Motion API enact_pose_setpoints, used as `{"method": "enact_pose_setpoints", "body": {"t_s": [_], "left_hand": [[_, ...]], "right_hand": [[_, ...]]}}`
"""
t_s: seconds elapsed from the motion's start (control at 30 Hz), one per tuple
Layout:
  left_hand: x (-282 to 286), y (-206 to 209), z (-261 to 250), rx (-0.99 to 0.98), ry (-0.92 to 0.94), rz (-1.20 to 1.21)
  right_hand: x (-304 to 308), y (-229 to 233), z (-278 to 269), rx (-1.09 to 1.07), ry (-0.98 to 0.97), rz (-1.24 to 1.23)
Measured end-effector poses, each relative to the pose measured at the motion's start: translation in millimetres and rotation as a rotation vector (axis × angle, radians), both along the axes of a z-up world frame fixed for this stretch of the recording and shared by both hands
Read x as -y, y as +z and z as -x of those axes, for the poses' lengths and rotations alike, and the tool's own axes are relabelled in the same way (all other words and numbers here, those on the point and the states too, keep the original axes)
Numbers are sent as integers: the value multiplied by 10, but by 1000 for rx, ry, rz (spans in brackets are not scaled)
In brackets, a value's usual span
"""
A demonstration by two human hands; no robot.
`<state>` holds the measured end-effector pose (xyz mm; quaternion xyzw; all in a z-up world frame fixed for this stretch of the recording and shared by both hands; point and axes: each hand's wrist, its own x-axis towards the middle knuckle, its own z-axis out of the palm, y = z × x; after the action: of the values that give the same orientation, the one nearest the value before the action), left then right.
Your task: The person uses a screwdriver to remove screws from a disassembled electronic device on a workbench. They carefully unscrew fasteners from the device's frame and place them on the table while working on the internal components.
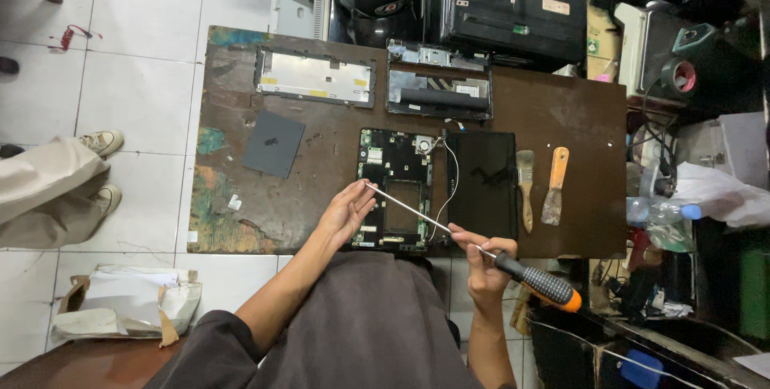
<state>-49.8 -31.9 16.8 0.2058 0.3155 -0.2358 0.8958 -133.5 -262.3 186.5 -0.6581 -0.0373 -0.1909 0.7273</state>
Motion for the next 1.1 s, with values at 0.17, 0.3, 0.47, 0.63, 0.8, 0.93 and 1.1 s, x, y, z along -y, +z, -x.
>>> {"method": "enact_pose_setpoints", "body": {"t_s": [0.17, 0.3, 0.47, 0.63, 0.8, 0.93, 1.1], "left_hand": [[-30, 102, -27, -17, -18, 28], [-2, 208, -51, -24, 11, 48], [23, 146, -94, -8, 46, 96], [17, 215, -100, -17, 70, 125], [-53, 526, -63, 28, 135, -302], [-210, -20, -180, 276, 63, -961], [-217, -396, -363, 683, -233, -1466]], "right_hand": [[3, 126, -38, -9, 36, 43], [42, 50, -67, 21, 38, 16], [24, 34, -105, 73, 0, 3], [27, -26, -118, 93, -27, -10], [-63, 48, -202, -16, -116, 35], [-212, -75, -367, -44, -123, 67], [-449, -135, -562, -21, -107, 102]]}}
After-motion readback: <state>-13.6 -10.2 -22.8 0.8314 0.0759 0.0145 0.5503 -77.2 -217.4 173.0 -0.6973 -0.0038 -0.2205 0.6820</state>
